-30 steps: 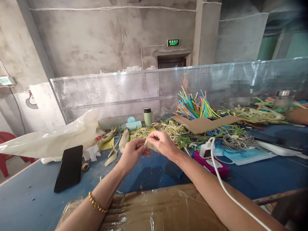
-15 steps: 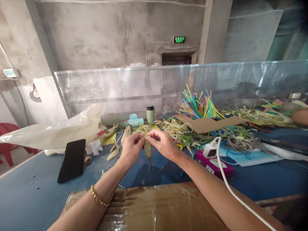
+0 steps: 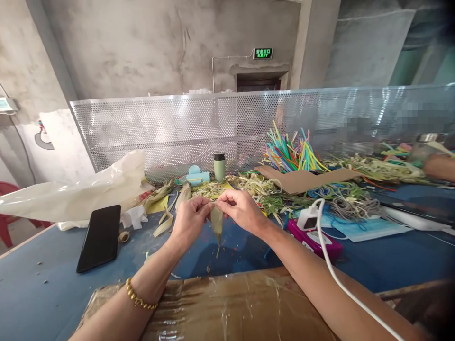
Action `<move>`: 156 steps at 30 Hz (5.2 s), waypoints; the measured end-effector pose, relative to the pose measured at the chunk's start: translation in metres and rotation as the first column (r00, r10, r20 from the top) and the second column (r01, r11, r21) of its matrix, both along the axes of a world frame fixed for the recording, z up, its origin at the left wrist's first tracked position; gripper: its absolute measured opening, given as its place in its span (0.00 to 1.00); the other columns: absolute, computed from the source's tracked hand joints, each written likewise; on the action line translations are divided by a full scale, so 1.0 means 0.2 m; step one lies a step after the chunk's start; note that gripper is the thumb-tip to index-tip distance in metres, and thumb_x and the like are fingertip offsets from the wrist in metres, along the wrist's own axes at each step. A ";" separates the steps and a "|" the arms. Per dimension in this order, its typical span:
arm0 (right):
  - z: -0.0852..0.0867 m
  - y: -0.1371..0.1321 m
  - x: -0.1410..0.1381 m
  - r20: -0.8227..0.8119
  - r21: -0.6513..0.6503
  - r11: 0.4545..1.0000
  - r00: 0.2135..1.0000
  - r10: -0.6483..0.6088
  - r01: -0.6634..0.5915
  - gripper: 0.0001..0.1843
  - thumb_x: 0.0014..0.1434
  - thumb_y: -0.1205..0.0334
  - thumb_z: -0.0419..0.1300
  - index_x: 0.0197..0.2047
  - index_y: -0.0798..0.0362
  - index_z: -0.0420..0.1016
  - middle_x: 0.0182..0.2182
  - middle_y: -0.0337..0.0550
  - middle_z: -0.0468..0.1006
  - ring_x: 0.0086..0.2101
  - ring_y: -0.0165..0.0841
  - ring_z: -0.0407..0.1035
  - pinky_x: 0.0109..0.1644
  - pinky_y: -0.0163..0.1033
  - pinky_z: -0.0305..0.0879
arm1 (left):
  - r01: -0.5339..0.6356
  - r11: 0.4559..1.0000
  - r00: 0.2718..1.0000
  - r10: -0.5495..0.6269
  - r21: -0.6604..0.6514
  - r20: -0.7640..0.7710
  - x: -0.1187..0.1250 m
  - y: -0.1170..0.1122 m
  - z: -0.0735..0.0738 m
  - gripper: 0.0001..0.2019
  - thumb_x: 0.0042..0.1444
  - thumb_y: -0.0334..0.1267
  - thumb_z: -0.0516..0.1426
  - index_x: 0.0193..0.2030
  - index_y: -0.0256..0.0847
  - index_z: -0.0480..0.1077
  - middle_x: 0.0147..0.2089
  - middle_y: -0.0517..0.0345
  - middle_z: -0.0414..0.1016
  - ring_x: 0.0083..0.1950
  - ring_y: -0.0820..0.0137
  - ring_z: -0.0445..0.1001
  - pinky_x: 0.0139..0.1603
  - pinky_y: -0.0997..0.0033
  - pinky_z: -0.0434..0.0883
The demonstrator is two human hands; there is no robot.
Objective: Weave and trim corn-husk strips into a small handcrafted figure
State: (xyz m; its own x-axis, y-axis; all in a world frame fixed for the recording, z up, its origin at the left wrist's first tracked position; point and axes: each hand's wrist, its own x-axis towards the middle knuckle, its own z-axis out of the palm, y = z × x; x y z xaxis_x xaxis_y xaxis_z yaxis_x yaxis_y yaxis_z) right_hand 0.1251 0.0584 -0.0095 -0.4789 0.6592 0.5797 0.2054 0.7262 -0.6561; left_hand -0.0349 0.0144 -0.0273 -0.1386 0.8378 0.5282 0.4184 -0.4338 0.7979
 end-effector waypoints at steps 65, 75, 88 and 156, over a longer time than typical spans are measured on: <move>-0.03 -0.01 -0.01 -0.070 0.179 0.981 0.994 0.084 -0.070 0.06 0.54 0.73 0.60 0.27 0.56 0.73 0.23 0.36 0.68 0.25 0.26 0.61 0.28 0.32 0.57 | 0.282 0.941 0.897 -0.190 -0.187 0.398 -0.01 -0.02 0.04 0.09 0.41 0.36 0.63 0.18 0.36 0.67 0.17 0.64 0.62 0.21 0.78 0.58 0.25 0.75 0.56; -0.05 0.03 0.01 0.042 0.428 0.891 0.988 0.146 -0.150 0.08 0.62 0.72 0.58 0.33 0.55 0.75 0.30 0.39 0.71 0.32 0.28 0.66 0.37 0.34 0.61 | 0.391 0.859 0.810 -0.150 -0.331 0.566 -0.06 0.00 0.01 0.06 0.39 0.33 0.64 0.23 0.33 0.72 0.20 0.62 0.62 0.21 0.80 0.58 0.22 0.76 0.56; -0.07 0.04 0.02 0.104 0.491 0.863 0.991 0.082 -0.123 0.12 0.66 0.70 0.53 0.38 0.56 0.78 0.33 0.44 0.73 0.34 0.30 0.69 0.39 0.36 0.65 | 0.442 0.845 0.727 -0.141 -0.300 0.672 -0.05 -0.02 0.06 0.08 0.43 0.37 0.62 0.22 0.35 0.69 0.21 0.60 0.66 0.21 0.77 0.63 0.24 0.75 0.62; -0.02 -0.01 0.02 0.040 0.187 0.981 0.999 0.036 -0.043 0.17 0.68 0.56 0.48 0.28 0.52 0.61 0.22 0.35 0.65 0.26 0.28 0.61 0.32 0.33 0.56 | 0.018 1.000 0.980 -0.018 -0.002 -0.200 0.04 -0.12 0.09 0.17 0.58 0.38 0.52 0.18 0.41 0.63 0.18 0.61 0.66 0.22 0.73 0.63 0.27 0.73 0.57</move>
State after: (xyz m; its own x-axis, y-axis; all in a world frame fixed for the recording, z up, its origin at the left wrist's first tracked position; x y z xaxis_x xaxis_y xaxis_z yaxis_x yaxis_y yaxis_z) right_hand 0.1282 0.0571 -0.0137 -0.5252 0.5201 0.6735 0.1949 0.8440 -0.4998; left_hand -0.0266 -0.0098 -0.0099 -0.0149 0.8394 0.5433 0.5615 -0.4426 0.6992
